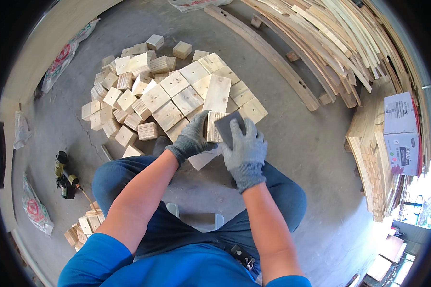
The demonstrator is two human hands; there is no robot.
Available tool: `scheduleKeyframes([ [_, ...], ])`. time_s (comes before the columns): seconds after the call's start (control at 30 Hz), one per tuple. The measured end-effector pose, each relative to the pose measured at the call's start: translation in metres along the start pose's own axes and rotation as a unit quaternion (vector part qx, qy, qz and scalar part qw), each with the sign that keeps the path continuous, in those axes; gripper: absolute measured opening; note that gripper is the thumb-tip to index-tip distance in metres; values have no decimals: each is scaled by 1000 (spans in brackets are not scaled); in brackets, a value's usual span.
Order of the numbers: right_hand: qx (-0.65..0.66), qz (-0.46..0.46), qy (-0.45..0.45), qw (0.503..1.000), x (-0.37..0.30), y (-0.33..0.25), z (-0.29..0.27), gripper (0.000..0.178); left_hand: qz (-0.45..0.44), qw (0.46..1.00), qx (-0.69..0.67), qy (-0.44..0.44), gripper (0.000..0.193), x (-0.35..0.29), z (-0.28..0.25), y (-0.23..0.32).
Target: The person sits on a small stool and sands small wooden blocks using a sanding block. They pick up blocks from a pile, sand the surfaces, and place them back down.
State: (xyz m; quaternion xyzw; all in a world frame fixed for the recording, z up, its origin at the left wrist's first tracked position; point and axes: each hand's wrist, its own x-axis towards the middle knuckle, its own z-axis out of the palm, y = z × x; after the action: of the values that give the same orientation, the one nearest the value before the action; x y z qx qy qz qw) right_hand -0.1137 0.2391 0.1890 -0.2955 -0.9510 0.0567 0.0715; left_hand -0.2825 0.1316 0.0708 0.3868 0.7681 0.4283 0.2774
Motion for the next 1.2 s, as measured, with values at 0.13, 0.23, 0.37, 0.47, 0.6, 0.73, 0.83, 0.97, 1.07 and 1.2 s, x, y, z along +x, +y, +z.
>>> scheduleKeyframes([
  [0.13,-36,38,22,998,62,-1,7,67,27,1000,-12,8,113,1,1,-5],
  [0.23,-46,64,16,997,97,5,2,68,45,998,-37,15,113,2,7,-13],
  [0.37,-46,44,2,998,91,-7,-3,68,41,998,-39,16,116,1,7,-17],
  [0.47,-57,45,-29,997,68,-14,0,68,26,1000,-17,9,117,1,4,-7],
  [0.6,-65,9,-34,997,36,-11,-4,70,26,1000,-1,9,118,-5,0,-1],
  [0.73,-75,-33,-41,996,10,0,-12,73,6,1000,-18,0,118,-3,-3,3],
  [0.83,-76,-9,-7,997,13,10,-18,73,6,999,-42,-12,118,-2,-4,6],
  [0.97,-78,40,25,996,45,-9,-20,68,24,999,-30,8,116,-3,-4,2],
  [1.07,-64,50,-4,997,54,-23,-12,69,26,999,-31,17,114,-2,-1,3],
  [1.2,-86,40,-43,995,27,-24,-13,70,29,999,-21,16,112,-3,2,1],
])
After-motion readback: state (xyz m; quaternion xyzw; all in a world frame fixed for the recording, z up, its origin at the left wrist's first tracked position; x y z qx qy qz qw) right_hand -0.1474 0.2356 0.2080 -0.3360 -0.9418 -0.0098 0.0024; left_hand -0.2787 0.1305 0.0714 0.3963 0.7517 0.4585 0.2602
